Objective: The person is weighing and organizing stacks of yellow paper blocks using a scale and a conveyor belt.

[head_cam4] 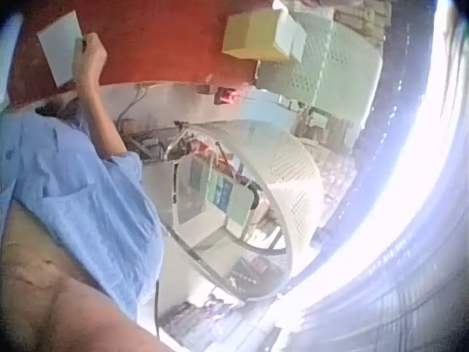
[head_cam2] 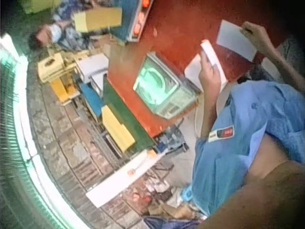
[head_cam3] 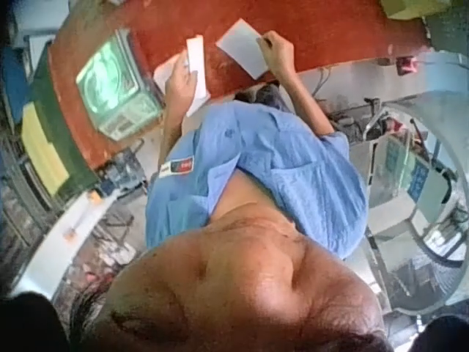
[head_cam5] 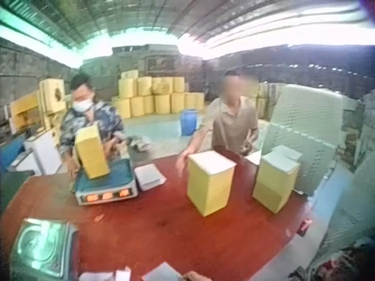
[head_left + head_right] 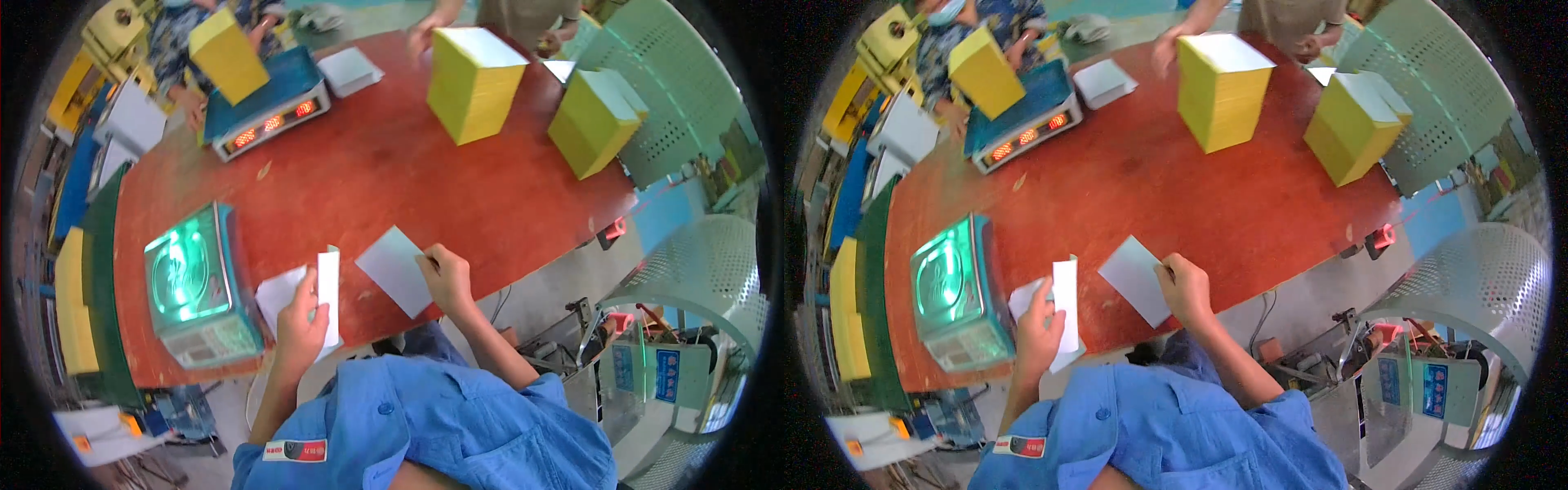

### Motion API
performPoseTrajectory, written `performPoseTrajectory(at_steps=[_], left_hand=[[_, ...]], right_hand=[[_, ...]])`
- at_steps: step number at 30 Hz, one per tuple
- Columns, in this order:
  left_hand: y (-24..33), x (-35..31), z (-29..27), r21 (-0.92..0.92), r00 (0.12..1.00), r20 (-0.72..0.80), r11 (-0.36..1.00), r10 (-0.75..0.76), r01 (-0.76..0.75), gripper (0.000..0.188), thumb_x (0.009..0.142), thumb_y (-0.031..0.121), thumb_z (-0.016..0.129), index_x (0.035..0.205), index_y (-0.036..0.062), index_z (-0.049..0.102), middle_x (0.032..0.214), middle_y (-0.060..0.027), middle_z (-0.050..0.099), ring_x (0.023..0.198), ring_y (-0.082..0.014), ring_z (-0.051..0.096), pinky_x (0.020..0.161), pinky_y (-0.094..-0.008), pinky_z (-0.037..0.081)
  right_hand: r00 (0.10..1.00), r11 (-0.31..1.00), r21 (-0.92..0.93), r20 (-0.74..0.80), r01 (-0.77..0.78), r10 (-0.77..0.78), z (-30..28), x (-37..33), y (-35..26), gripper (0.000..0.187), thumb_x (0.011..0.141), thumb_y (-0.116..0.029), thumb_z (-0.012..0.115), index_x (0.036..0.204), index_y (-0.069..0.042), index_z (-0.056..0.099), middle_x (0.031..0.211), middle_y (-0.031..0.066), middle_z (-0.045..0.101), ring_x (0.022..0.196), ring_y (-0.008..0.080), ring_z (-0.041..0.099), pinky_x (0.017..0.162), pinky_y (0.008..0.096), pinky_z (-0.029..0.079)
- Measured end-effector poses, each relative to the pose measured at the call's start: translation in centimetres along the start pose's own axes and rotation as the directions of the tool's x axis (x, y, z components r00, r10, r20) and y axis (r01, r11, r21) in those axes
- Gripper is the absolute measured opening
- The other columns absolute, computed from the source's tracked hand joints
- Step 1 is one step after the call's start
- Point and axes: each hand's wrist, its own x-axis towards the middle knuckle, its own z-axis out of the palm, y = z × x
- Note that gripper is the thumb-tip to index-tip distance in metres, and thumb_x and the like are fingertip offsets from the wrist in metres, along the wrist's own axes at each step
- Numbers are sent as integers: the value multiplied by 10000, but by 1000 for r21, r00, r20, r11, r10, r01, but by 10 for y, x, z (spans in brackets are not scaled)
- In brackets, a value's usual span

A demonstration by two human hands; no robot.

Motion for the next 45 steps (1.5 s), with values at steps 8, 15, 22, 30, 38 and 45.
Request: performPoseTrajectory(at_steps=[8, 15, 22, 30, 38, 45], left_hand=[[140, 170, 59, -546, 968, 71, 822, 240, -163, 311, 861, 57, 612, 1164, -12, 634, 1067, -54, 673, 943, -141, 621, 845, -298, 485], [174, 242, 163, -806, 901, 389, 544, 193, 232, 240, 875, 61, 644, 1110, 12, 660, 1025, -47, 689, 942, -129, 623, 875, -303, 473], [232, 277, 255, -755, 730, 558, 606, 395, 249, 175, 897, -13, 634, 1069, -1, 664, 956, -26, 656, 905, -111, 607, 867, -290, 473], [274, 328, 317, -854, 769, 496, 388, 404, 347, 371, 903, 87, 556, 1261, -8, 555, 1188, -83, 632, 1081, -177, 603, 955, -336, 472], [62, 266, 211, -466, 765, 611, 689, -204, 555, 517, 804, 198, 688, 1247, -24, 544, 1203, -114, 627, 1123, -218, 606, 977, -366, 492], [155, 302, 193, -740, 891, 441, 606, 111, 291, 558, 897, 211, 649, 1360, -24, 446, 1283, -128, 579, 1152, -260, 591, 997, -432, 484]], right_hand=[[973, 964, -253, -188, 81, -131, -112, 57, 67, 95, 882, -99, 615, 946, -33, 638, 854, 184, 668, 774, 313, 682, 674, 392, 533], [982, 985, -93, -111, 145, -155, -135, 74, 88, 113, 876, -126, 610, 952, -46, 632, 892, 178, 658, 823, 368, 655, 706, 441, 530], [978, 992, 65, -186, 106, -92, -176, 77, 94, 103, 906, -96, 606, 969, -18, 631, 882, 180, 663, 786, 328, 670, 683, 398, 539], [972, 923, 384, -204, -30, 116, -211, 66, 111, 123, 913, -61, 579, 1010, -17, 641, 833, 84, 658, 786, 140, 642, 716, 303, 517], [840, 326, 822, -528, 467, 129, -299, 93, 145, 111, 873, -82, 498, 845, -32, 594, 1094, 120, 623, 881, 200, 600, 759, 316, 502], [625, 472, 630, -756, 616, 195, -365, 174, 202, 276, 840, -44, 483, 1052, 28, 645, 1164, 113, 612, 1031, 175, 569, 889, 306, 456]])
